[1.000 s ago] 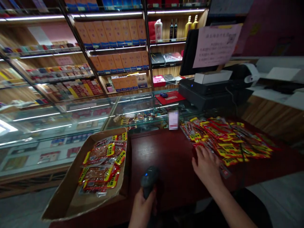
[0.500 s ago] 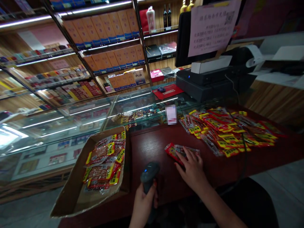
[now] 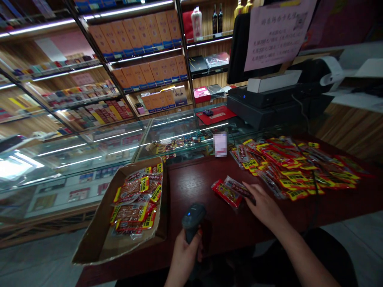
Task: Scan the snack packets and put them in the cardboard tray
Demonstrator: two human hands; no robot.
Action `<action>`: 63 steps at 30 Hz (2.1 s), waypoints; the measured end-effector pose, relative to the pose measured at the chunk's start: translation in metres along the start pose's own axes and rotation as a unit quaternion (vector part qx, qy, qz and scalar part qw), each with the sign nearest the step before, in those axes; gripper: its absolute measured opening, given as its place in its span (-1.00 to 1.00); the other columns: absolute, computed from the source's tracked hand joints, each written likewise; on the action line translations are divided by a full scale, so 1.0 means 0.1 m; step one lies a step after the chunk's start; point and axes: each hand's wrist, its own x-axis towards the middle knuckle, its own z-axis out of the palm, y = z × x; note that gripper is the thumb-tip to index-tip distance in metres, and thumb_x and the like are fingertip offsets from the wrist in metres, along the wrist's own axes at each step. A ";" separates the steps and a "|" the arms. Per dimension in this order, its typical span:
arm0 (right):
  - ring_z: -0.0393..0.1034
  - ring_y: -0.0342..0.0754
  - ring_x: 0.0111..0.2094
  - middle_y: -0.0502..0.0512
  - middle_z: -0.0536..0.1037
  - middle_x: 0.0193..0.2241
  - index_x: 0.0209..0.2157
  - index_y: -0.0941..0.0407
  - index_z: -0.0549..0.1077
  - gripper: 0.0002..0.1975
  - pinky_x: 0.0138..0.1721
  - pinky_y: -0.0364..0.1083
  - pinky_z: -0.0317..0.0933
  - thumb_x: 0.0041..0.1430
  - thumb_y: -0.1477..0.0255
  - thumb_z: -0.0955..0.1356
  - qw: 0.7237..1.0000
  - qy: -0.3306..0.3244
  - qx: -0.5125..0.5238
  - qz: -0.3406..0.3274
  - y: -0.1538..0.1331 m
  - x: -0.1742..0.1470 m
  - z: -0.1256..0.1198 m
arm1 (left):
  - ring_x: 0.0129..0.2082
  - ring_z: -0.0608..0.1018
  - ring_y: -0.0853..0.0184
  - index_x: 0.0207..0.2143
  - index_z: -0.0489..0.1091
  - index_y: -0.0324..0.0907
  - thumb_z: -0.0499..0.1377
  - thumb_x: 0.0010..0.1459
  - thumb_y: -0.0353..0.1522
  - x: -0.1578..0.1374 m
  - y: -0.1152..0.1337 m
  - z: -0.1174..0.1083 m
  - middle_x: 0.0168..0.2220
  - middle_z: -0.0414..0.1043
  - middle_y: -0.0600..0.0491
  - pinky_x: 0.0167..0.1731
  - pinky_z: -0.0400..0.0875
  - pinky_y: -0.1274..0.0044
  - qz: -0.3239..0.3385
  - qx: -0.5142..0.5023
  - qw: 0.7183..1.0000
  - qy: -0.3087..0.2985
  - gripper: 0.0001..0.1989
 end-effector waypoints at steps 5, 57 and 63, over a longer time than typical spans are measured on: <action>0.47 0.01 0.03 0.12 0.47 0.01 0.22 -0.01 0.37 -0.50 0.07 -0.02 0.35 0.26 0.46 0.22 0.993 0.014 0.117 0.012 -0.12 0.02 -0.07 | -0.69 0.33 0.44 -0.37 0.41 -0.21 0.31 0.04 -0.16 -0.19 0.15 0.05 -0.67 0.29 0.20 -0.67 0.20 0.63 0.035 0.079 0.996 -0.019 -0.70; 0.47 0.02 0.00 0.15 0.55 0.04 0.08 0.05 0.49 -0.60 0.11 0.04 0.31 0.20 0.46 0.33 0.966 -0.064 0.209 -0.138 -2.20 1.19 0.54 | -0.79 0.30 0.48 -0.38 0.32 -0.18 0.31 -0.07 0.01 0.02 -0.17 -0.16 -0.71 0.29 0.24 -0.78 0.16 0.64 -0.016 -0.081 0.994 0.070 -0.54; 0.38 0.28 0.07 0.31 0.52 0.06 0.09 0.08 0.46 -0.58 0.04 0.27 0.24 0.27 0.24 0.30 0.995 0.045 -0.086 0.021 -0.70 0.22 0.21 | -0.77 0.34 0.47 -0.33 0.34 -0.21 0.31 -0.01 -0.06 0.02 -0.10 -0.18 -0.68 0.33 0.23 -0.77 0.18 0.64 -0.013 -0.055 0.997 0.043 -0.58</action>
